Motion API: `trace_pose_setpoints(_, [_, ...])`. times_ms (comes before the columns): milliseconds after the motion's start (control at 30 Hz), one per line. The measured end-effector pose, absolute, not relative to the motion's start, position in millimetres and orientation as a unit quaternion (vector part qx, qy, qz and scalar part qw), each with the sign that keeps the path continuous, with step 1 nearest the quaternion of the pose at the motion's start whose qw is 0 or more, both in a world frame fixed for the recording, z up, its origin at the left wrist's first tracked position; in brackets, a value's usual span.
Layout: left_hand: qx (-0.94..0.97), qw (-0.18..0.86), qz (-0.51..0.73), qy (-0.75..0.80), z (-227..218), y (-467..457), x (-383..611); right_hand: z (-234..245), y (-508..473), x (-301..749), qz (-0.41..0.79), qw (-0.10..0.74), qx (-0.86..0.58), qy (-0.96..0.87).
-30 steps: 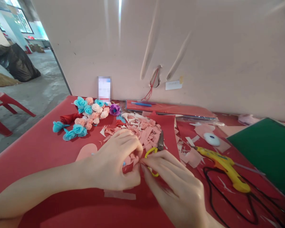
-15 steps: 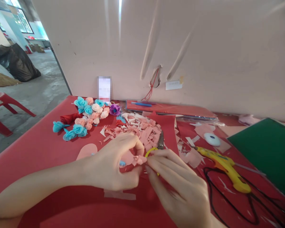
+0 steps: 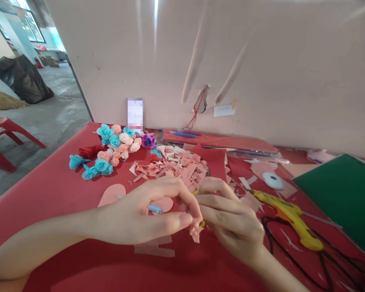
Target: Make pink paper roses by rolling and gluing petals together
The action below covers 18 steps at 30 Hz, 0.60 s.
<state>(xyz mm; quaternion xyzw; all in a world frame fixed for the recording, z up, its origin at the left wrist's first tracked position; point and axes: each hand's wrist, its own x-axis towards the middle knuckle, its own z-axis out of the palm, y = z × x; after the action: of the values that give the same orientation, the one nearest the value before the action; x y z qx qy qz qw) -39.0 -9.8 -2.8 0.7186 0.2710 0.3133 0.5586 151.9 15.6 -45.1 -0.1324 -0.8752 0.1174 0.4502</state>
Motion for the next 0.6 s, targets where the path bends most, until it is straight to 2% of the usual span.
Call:
trace_pose_setpoints(133, [0.715, 0.556, 0.306, 0.294, -0.4, -11.4, -39.2, -44.1, 15.7, 152.2, 0.103, 0.442, -0.131, -0.881])
trace_pose_setpoints(367, [0.671, 0.62, 0.272, 0.303, -3.0, -10.9, -41.5, -41.1, 15.6, 151.7, 0.084, 0.431, -0.134, -0.889])
trace_pose_setpoints(600, [0.707, 0.56, 0.267, 0.34, -3.9, -10.2, -42.5, -40.5, 15.9, 151.2, 0.087, 0.432, -0.128, -0.889])
